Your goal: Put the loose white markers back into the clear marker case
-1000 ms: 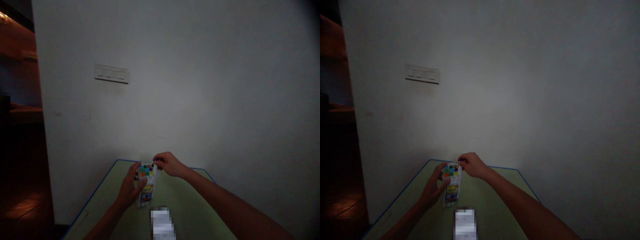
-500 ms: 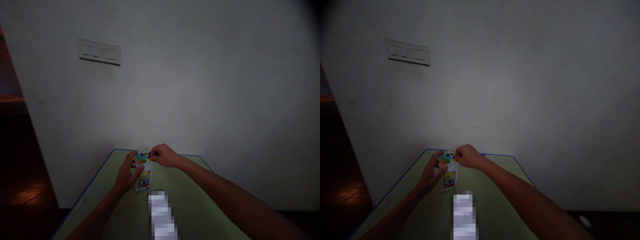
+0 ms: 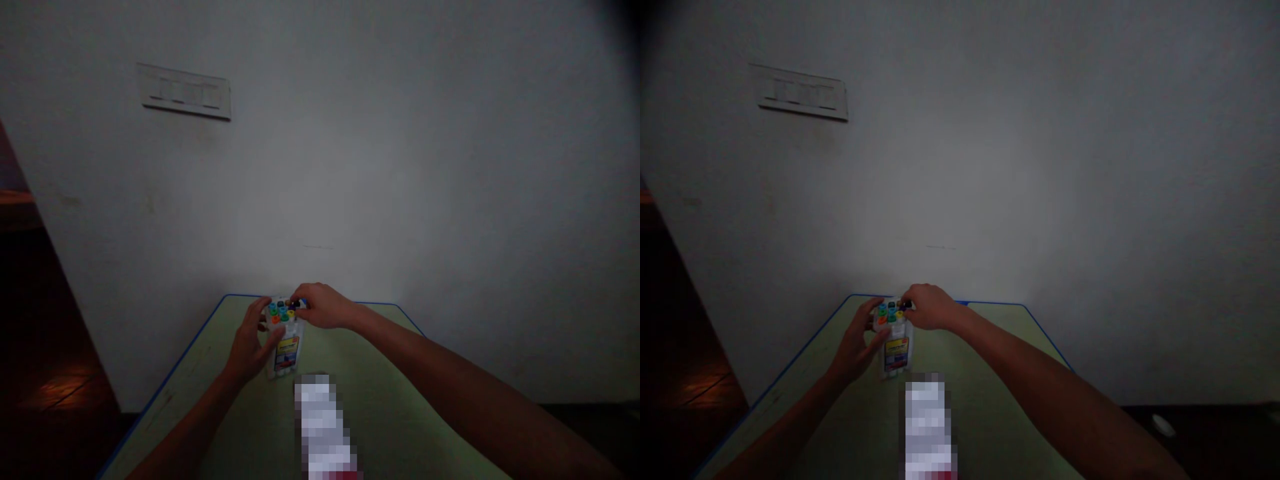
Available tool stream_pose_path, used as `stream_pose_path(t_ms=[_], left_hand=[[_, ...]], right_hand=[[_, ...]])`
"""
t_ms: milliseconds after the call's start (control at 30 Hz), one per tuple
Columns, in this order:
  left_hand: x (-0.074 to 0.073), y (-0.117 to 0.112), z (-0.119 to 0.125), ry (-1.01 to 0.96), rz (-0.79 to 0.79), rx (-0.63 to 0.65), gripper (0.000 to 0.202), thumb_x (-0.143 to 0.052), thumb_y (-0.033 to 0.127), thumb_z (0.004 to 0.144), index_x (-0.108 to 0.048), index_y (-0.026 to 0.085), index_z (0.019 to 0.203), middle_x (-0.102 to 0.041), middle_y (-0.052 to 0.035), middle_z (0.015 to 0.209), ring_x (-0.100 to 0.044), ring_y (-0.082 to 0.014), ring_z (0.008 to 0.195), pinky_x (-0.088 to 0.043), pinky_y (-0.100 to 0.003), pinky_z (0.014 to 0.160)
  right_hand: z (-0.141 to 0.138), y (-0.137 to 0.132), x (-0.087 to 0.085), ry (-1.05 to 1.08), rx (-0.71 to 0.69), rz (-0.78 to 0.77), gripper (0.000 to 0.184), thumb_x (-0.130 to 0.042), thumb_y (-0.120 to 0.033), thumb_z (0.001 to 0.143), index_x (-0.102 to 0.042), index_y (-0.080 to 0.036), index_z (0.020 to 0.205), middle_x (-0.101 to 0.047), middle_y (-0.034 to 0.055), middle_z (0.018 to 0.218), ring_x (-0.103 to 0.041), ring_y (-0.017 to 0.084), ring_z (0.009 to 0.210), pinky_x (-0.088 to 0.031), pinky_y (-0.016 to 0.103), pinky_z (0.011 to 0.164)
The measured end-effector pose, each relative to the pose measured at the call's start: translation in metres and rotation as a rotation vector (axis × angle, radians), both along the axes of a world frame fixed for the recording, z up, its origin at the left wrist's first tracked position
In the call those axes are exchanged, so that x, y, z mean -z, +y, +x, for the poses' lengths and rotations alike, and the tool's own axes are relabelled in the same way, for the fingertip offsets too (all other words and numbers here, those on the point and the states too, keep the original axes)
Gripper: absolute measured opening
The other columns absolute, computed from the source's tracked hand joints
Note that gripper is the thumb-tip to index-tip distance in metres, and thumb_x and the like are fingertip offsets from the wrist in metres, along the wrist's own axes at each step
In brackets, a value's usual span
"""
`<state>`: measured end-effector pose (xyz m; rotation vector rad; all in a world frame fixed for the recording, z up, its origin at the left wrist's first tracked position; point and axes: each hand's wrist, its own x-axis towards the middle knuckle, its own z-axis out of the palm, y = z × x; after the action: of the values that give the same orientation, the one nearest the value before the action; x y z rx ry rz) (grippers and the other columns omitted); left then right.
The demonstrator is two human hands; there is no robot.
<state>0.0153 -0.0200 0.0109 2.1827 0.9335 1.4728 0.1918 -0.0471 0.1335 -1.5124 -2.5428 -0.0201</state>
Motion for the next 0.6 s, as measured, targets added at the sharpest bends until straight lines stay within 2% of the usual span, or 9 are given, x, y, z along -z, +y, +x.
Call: stream_pose_path(t_ms=[300, 600], left_hand=[[-0.0009, -0.0008, 0.0002, 0.002, -0.026, 0.005, 0.05, -0.049, 0.041, 0.084, -0.035, 0.019, 0.127, -0.047, -0.0142, 0.125, -0.056, -0.0213, 0.093, -0.05, -0.036, 0.074], [-0.0003, 0.0, 0.0007, -0.005, -0.019, 0.001, 0.05, -0.049, 0.041, 0.084, -0.036, 0.02, 0.127, -0.045, -0.0144, 0.127, -0.057, -0.0218, 0.094, -0.05, -0.036, 0.074]], right_hand=[[-0.0024, 0.0015, -0.0042, -0.038, -0.018, -0.054, 0.033, -0.05, -0.02, 0.079, -0.068, -0.018, 0.107, -0.07, 0.0085, 0.104, -0.063, 0.019, 0.09, -0.042, 0.025, 0.072], [-0.0034, 0.0007, -0.0048, -0.016, 0.015, -0.054, 0.033, -0.05, -0.016, 0.076, -0.068, -0.017, 0.104, -0.07, 0.0083, 0.104, -0.063, 0.02, 0.092, -0.043, 0.026, 0.073]])
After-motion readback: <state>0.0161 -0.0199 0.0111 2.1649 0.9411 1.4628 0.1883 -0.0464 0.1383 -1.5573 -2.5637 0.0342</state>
